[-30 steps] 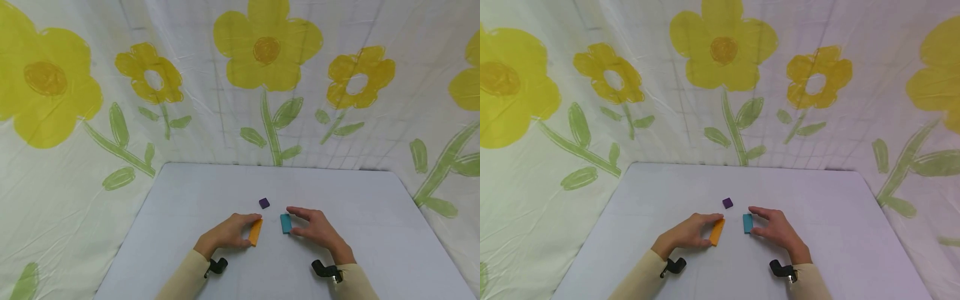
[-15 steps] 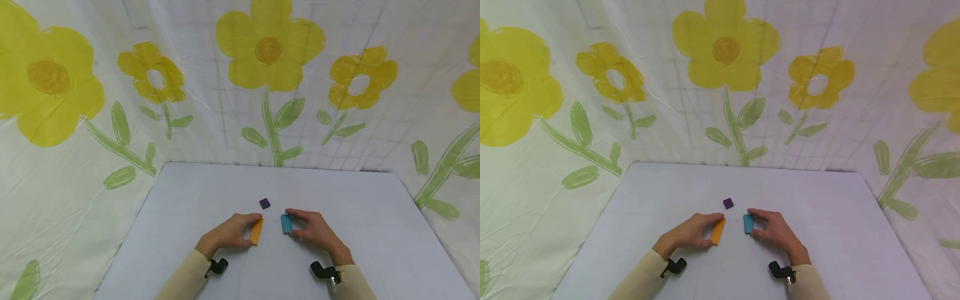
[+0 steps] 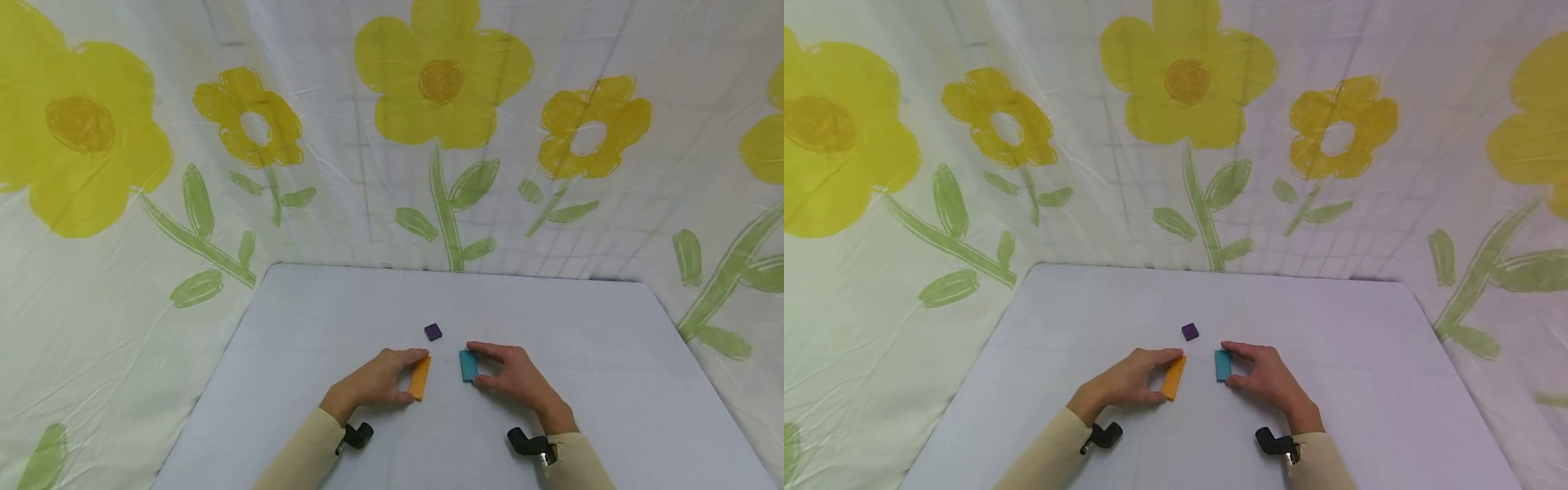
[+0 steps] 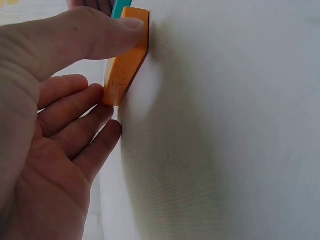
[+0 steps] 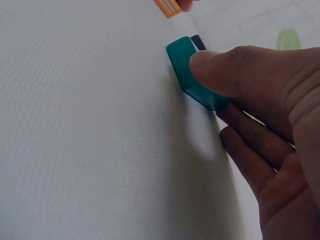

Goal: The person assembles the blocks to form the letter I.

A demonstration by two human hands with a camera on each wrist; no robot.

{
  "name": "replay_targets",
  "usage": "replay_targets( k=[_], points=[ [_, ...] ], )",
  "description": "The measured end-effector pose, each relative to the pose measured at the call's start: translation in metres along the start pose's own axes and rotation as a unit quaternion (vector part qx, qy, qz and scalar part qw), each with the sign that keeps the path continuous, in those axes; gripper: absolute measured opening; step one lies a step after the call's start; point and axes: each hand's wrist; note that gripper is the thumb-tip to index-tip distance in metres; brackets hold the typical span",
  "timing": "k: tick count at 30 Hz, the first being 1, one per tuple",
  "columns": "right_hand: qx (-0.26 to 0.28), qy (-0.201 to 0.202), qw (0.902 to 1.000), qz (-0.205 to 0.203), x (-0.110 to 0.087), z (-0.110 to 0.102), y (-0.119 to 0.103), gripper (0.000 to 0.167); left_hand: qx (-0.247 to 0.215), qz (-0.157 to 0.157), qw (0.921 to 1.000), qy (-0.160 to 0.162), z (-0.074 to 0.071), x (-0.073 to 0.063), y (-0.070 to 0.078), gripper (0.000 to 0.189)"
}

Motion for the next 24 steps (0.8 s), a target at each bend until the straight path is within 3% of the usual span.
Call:
replay_targets(
  k=[7, 24],
  points=[
    [-0.006, 0.013, 0.9999, 0.005, -0.001, 0.003, -0.001, 0.061, 0.003, -0.019, 0.9998, 0.008, 0.000, 0.000, 0.001, 0.086],
    [-0.031, 0.051, 0.9978, -0.027, -0.010, 0.002, -0.005, 0.060, 0.022, -0.021, 0.9982, 0.051, -0.014, -0.003, 0.004, 0.085]
  ],
)
Point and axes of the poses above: each hand's wrist, its own x-axis towards the middle knuckle, its own z-axis out of the palm, y = z × x, and after that the axes turned 13 degrees about x, right-handed
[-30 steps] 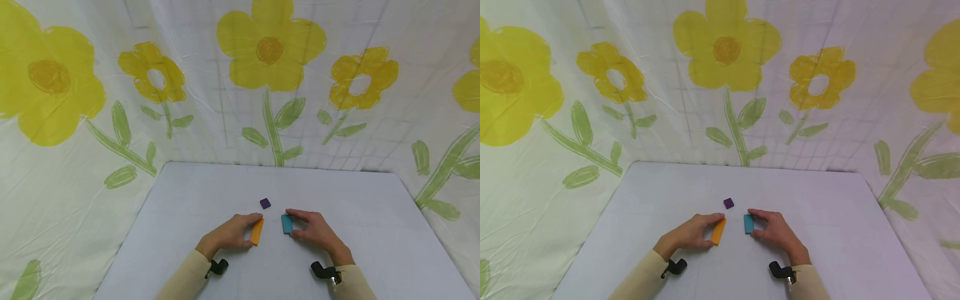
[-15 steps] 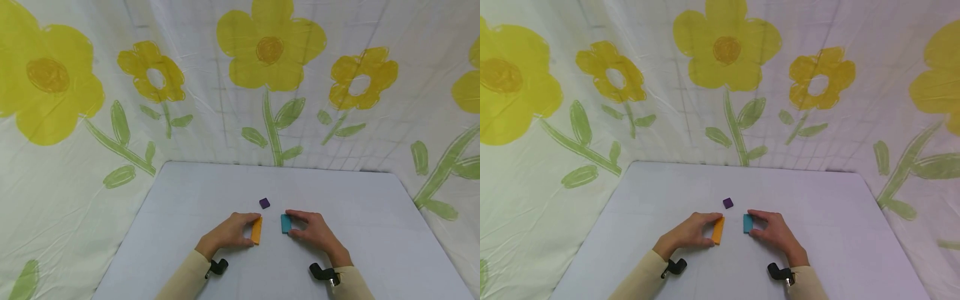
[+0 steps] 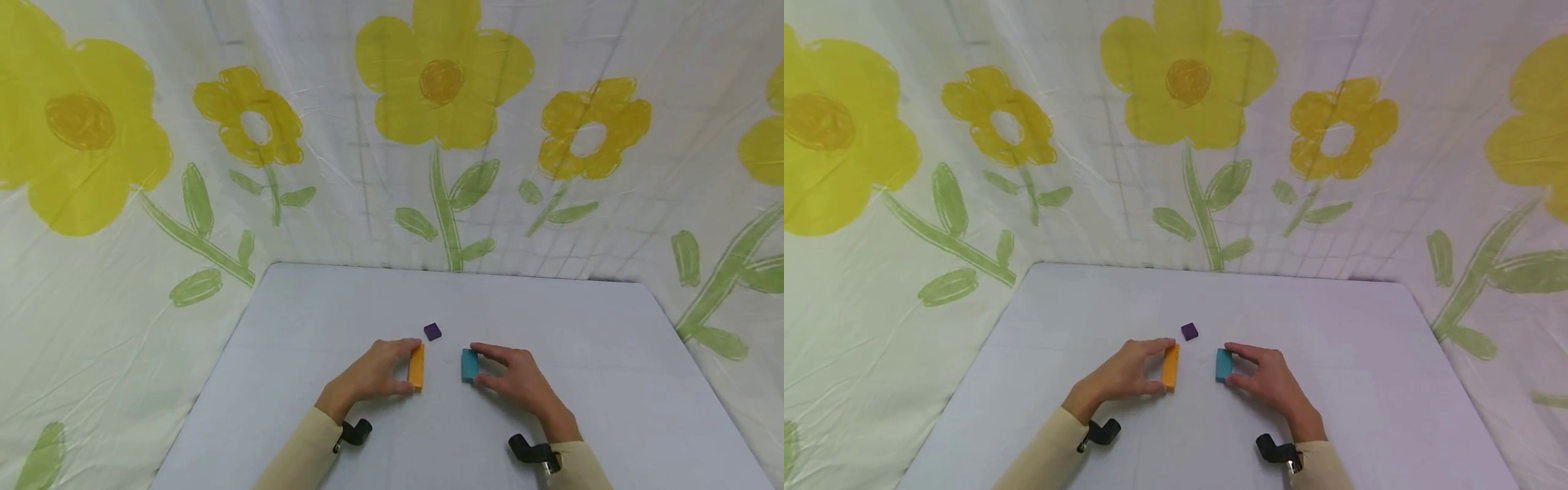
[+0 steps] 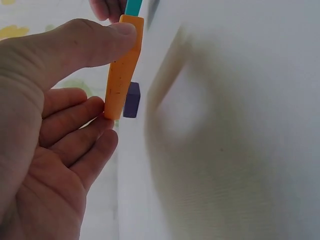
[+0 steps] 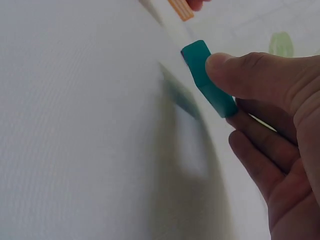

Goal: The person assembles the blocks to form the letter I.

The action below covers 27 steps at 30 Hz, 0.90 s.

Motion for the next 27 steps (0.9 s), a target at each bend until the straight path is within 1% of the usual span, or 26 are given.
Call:
replay_targets(
  k=[7, 11, 15, 18, 22, 27],
  points=[
    [-0.002, 0.009, 0.9999, -0.013, -0.003, -0.003, -0.011, 0.059, 0.000, -0.002, 0.9999, 0.010, -0.007, 0.000, 0.005, 0.082],
    [0.004, 0.010, 0.9999, -0.007, -0.005, -0.003, -0.018, 0.059, -0.006, -0.010, 0.9998, 0.013, -0.012, 0.000, 0.008, 0.082],
    [0.017, 0.011, 0.9998, 0.008, -0.009, -0.002, -0.026, 0.060, -0.007, -0.016, 0.9997, 0.019, -0.015, 0.000, 0.010, 0.081],
    [0.023, 0.010, 0.9996, 0.015, -0.012, -0.001, -0.031, 0.060, -0.005, -0.014, 0.9996, 0.025, -0.016, 0.001, 0.011, 0.081],
    [0.025, 0.005, 0.9996, 0.014, -0.015, 0.001, -0.037, 0.060, -0.007, -0.009, 0.9995, 0.031, -0.017, 0.002, 0.012, 0.080],
    [0.024, -0.002, 0.9994, 0.025, -0.020, 0.005, -0.042, 0.060, -0.008, -0.012, 0.9994, 0.030, -0.018, 0.003, 0.014, 0.081]
  ],
)
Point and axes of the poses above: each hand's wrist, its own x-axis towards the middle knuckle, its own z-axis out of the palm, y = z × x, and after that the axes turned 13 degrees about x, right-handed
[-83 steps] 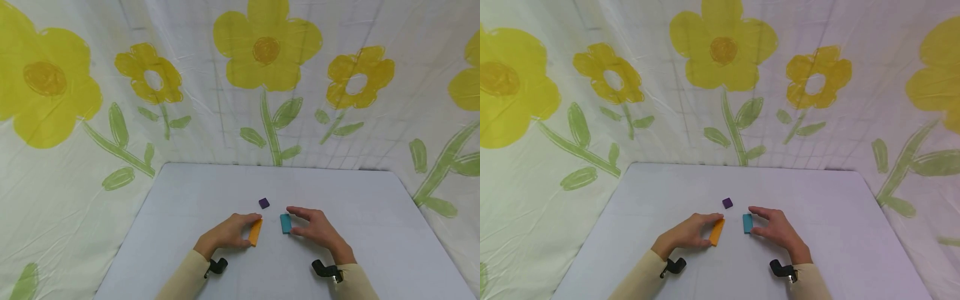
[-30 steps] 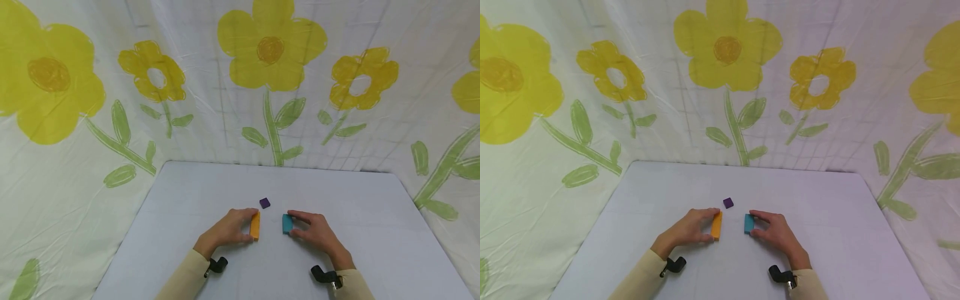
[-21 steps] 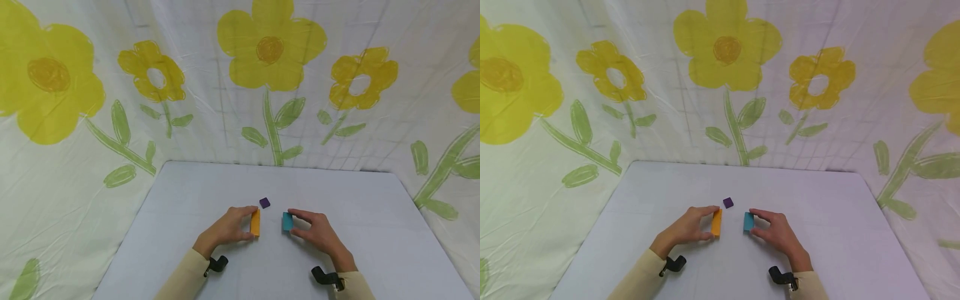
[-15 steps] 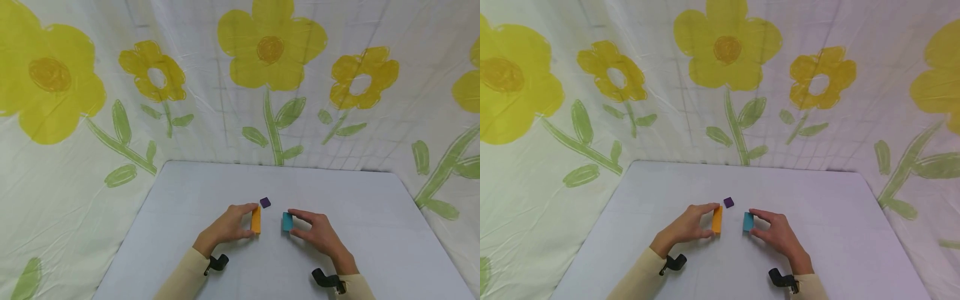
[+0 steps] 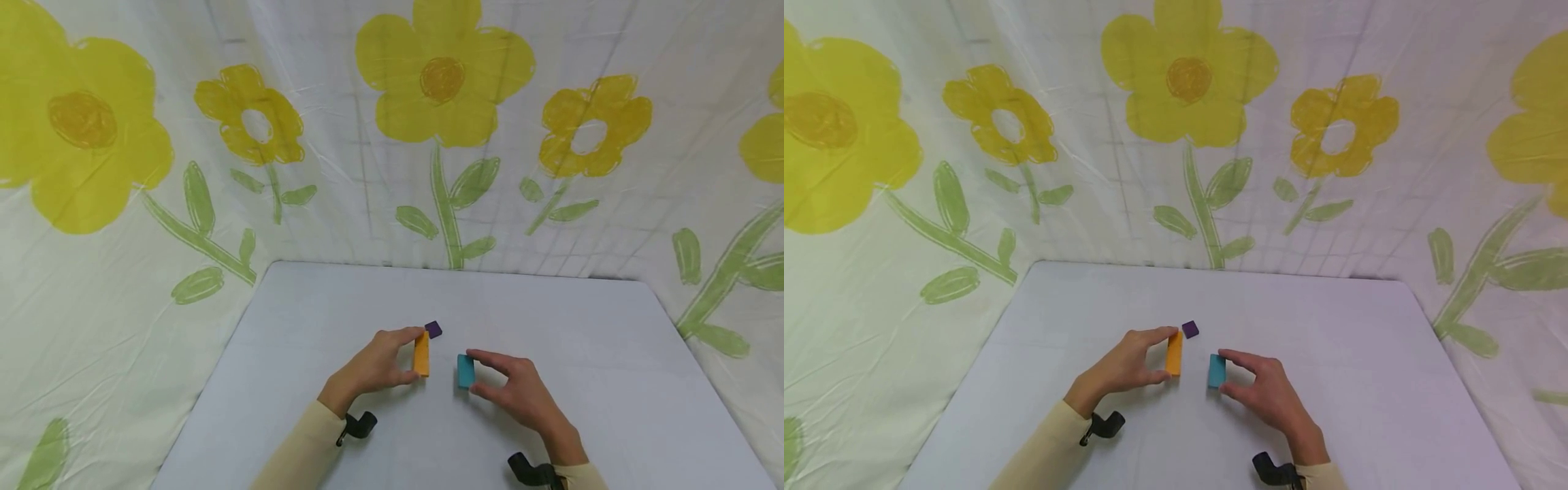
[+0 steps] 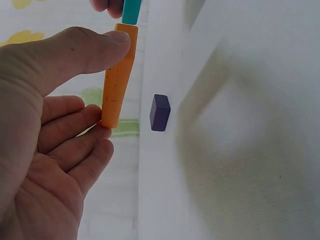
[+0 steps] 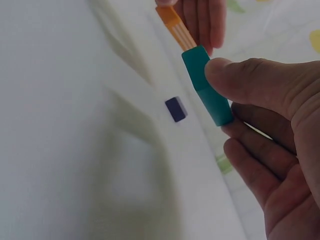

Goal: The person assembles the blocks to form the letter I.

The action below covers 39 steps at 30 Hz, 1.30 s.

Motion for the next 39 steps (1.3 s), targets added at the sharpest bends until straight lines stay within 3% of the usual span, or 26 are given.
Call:
replay_targets(
  k=[15, 39],
  points=[
    [0.010, 0.003, 0.9998, -0.017, -0.012, 0.007, -0.010, 0.058, -0.001, 0.003, 1.0000, 0.000, 0.001, 0.003, 0.002, 0.081],
    [0.024, -0.036, 0.9988, -0.024, -0.028, 0.024, -0.016, 0.056, 0.004, 0.022, 0.9997, -0.002, 0.013, 0.012, 0.006, 0.081]
  ],
)
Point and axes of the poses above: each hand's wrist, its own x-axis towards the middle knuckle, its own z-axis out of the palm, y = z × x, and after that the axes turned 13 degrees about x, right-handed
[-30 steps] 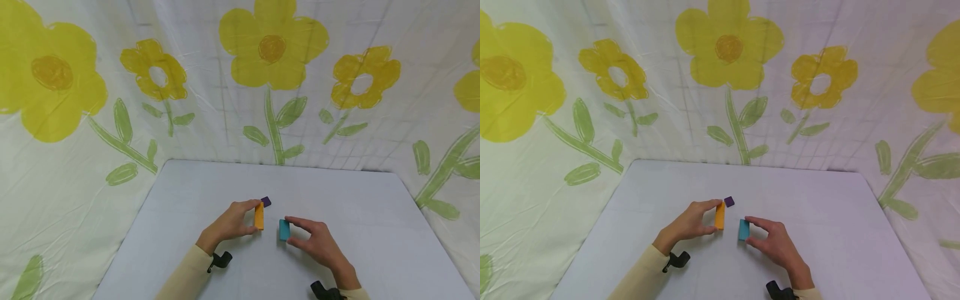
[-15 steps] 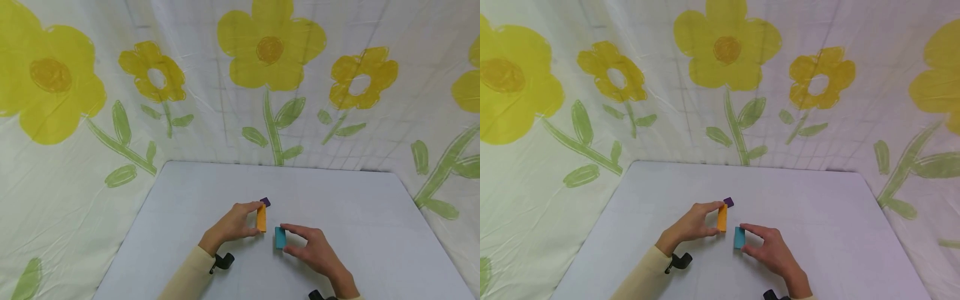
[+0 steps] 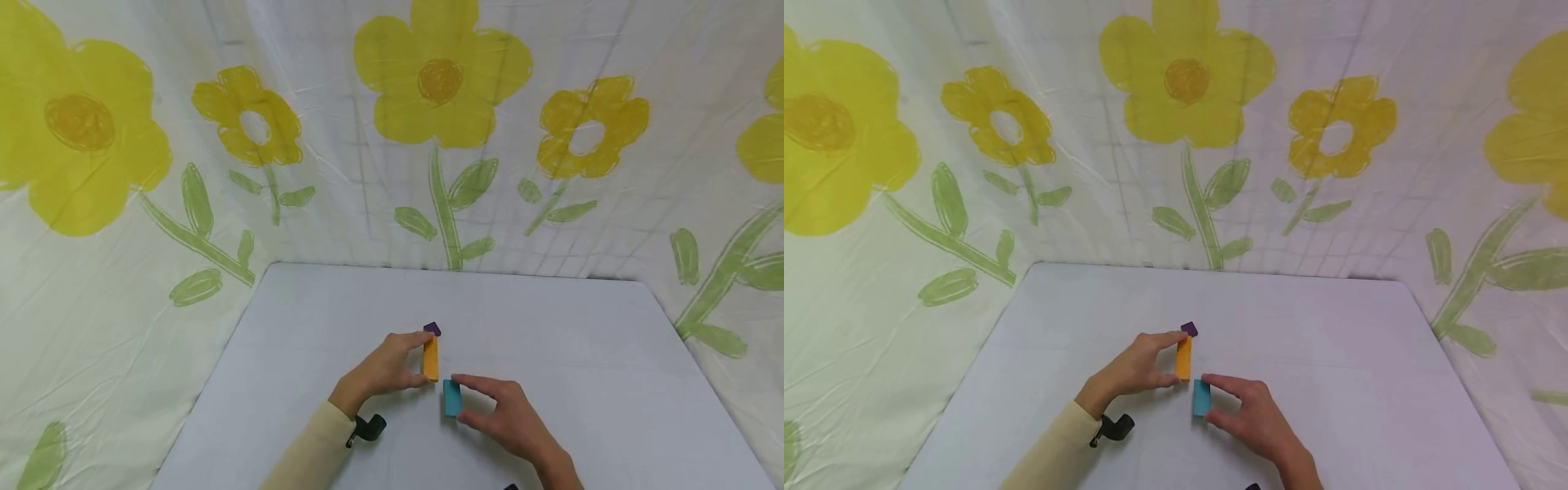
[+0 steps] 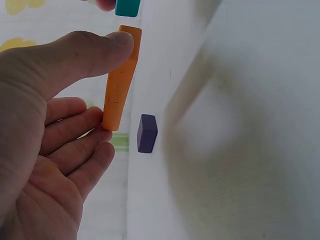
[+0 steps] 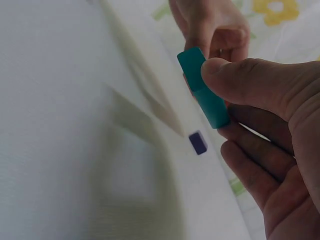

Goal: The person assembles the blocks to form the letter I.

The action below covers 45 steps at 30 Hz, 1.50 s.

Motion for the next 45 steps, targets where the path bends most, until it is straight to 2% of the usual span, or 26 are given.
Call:
replay_targets(
  k=[11, 17, 24, 35, 45],
  points=[
    [-0.004, -0.009, 0.9994, -0.033, -0.005, 0.008, 0.002, 0.054, 0.018, 0.020, 0.9996, 0.005, 0.007, 0.003, 0.000, 0.080],
    [-0.002, -0.025, 0.9996, -0.014, -0.005, 0.010, -0.001, 0.054, 0.025, 0.025, 0.9994, 0.003, 0.009, 0.005, 0.001, 0.078],
    [0.005, -0.043, 0.9991, 0.002, -0.007, 0.013, -0.002, 0.053, 0.036, 0.022, 0.9991, -0.004, 0.011, 0.006, 0.002, 0.079],
    [0.007, -0.049, 0.9982, -0.033, -0.011, 0.021, 0.005, 0.051, 0.035, 0.026, 0.9990, -0.005, 0.016, 0.007, 0.000, 0.079],
    [0.002, -0.065, 0.9972, -0.037, -0.011, 0.026, 0.008, 0.051, 0.042, 0.017, 0.9989, -0.010, 0.017, 0.006, 0.003, 0.080]
  ],
)
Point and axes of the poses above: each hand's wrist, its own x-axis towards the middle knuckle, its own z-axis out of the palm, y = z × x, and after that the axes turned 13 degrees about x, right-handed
